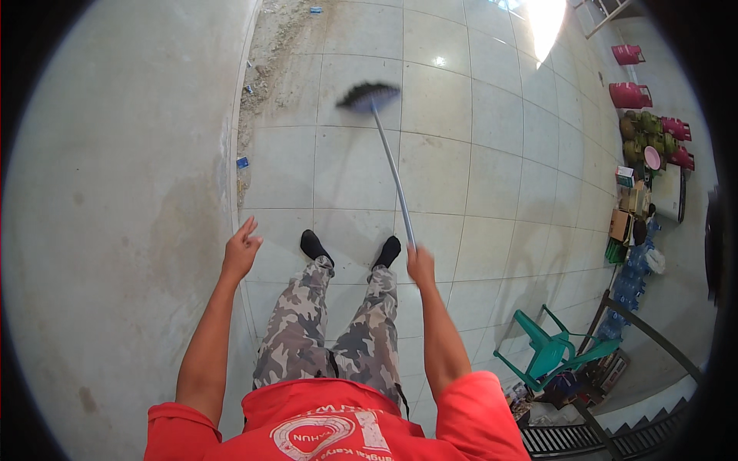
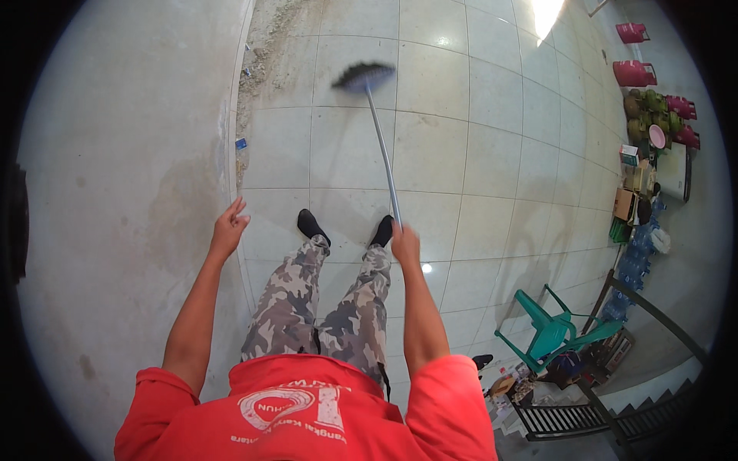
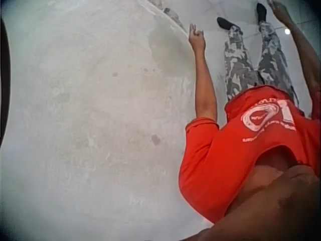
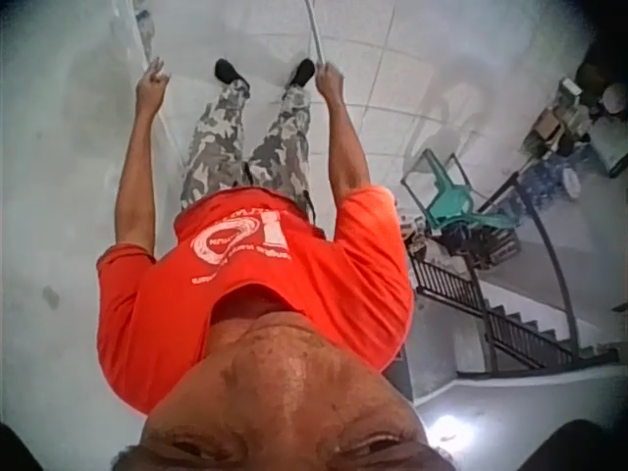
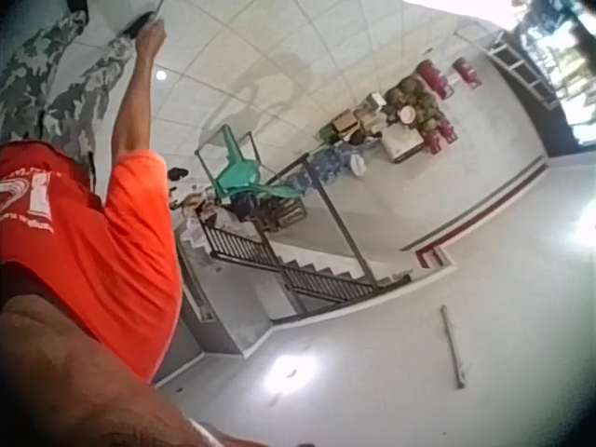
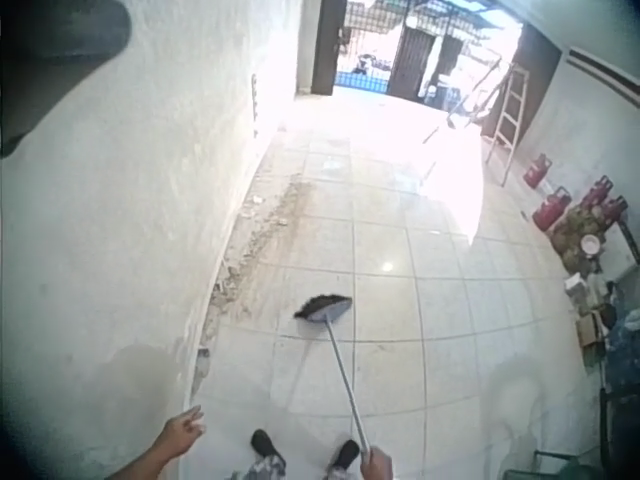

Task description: The recorder is sweeping dust and debris across a tiled floor toward a pile and then into a dustpan.

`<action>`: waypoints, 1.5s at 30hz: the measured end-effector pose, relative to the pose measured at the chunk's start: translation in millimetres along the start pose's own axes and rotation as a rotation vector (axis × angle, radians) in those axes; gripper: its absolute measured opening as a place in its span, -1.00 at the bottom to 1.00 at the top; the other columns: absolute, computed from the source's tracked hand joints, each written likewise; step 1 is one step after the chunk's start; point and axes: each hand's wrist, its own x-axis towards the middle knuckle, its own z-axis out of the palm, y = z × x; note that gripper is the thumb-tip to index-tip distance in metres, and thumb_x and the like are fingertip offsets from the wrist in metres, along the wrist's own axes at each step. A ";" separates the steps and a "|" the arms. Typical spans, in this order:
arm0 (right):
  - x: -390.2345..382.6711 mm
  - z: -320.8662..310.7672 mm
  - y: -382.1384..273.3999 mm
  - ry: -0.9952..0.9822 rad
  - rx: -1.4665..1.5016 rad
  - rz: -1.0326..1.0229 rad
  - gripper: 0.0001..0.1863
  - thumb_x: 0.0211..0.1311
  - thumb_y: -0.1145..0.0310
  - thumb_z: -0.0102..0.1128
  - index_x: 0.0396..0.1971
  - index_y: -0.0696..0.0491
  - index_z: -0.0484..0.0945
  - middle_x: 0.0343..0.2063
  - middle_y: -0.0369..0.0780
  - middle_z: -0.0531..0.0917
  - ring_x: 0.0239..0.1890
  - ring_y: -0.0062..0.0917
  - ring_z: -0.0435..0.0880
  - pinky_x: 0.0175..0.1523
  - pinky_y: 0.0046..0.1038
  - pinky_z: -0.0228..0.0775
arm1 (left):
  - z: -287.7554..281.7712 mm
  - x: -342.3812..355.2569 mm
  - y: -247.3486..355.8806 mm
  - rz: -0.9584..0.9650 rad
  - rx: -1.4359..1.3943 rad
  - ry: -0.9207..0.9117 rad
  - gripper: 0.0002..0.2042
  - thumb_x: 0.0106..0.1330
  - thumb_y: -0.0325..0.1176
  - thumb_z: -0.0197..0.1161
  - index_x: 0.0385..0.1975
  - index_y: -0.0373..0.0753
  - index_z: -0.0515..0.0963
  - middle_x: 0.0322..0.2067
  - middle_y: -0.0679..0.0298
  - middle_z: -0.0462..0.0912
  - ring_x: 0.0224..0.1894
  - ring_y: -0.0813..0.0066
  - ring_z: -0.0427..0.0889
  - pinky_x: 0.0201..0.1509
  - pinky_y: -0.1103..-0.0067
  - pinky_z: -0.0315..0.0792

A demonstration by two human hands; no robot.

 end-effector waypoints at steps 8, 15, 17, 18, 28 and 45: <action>-75.7 -54.0 50.7 -0.095 0.160 0.160 -0.67 0.28 0.11 -0.14 -0.28 0.09 0.42 -0.65 -0.09 0.51 -0.57 -0.29 0.53 -0.46 -0.28 0.32 | 51.3 -24.5 72.1 0.069 -0.050 0.082 -0.47 0.22 -0.47 0.12 0.21 -0.31 0.17 0.11 0.00 0.36 -0.15 0.58 0.49 -0.05 0.68 0.35; -312.9 -178.2 134.6 -0.253 -0.007 0.561 -0.72 0.21 0.21 -0.03 -0.48 0.15 0.44 -0.67 0.06 0.51 -0.53 0.03 0.51 -0.44 -0.07 0.31 | 68.7 -92.1 -5.7 -0.189 0.049 0.144 -0.41 0.15 -0.52 0.13 0.23 -0.30 0.13 0.13 0.03 0.35 -0.18 0.61 0.49 -0.17 0.69 0.37; -330.6 -184.4 159.5 -0.286 -0.030 0.543 -0.69 0.20 0.20 -0.03 -0.53 0.16 0.43 -0.67 0.06 0.52 -0.53 0.02 0.52 -0.44 -0.07 0.31 | 79.2 -109.3 -18.9 -0.196 0.101 0.147 -0.41 0.14 -0.53 0.13 0.23 -0.30 0.13 0.13 0.03 0.34 -0.19 0.62 0.49 -0.19 0.69 0.37; -331.9 -181.5 172.9 -0.268 -0.009 0.538 -0.68 0.22 0.17 -0.05 -0.49 0.17 0.42 -0.65 0.07 0.53 -0.51 0.03 0.53 -0.42 -0.06 0.32 | 91.9 -108.7 -10.6 -0.197 0.135 0.127 -0.40 0.13 -0.54 0.13 0.23 -0.29 0.14 0.14 0.02 0.33 -0.21 0.63 0.48 -0.22 0.69 0.37; 60.7 -126.3 12.8 -0.138 0.238 0.189 -0.71 0.21 0.25 -0.08 -0.24 0.16 0.45 -0.32 0.07 0.56 -0.34 0.04 0.52 -0.24 -0.06 0.36 | 205.0 -28.6 127.3 0.127 0.128 -0.045 -0.47 0.21 -0.42 0.15 0.20 -0.29 0.19 0.12 0.00 0.35 -0.12 0.51 0.53 -0.09 0.62 0.41; -4.4 -196.6 76.5 -0.304 1.780 0.792 -0.33 0.24 -0.06 -0.09 0.21 0.04 0.02 -0.08 -0.03 0.46 -0.14 -0.30 0.52 -0.17 -0.33 0.47 | 413.9 -51.5 237.2 -0.219 -0.316 -0.835 -0.74 0.21 -0.38 0.03 -0.14 -0.34 0.37 -0.39 0.26 0.55 -0.36 0.40 0.54 -0.24 0.55 0.40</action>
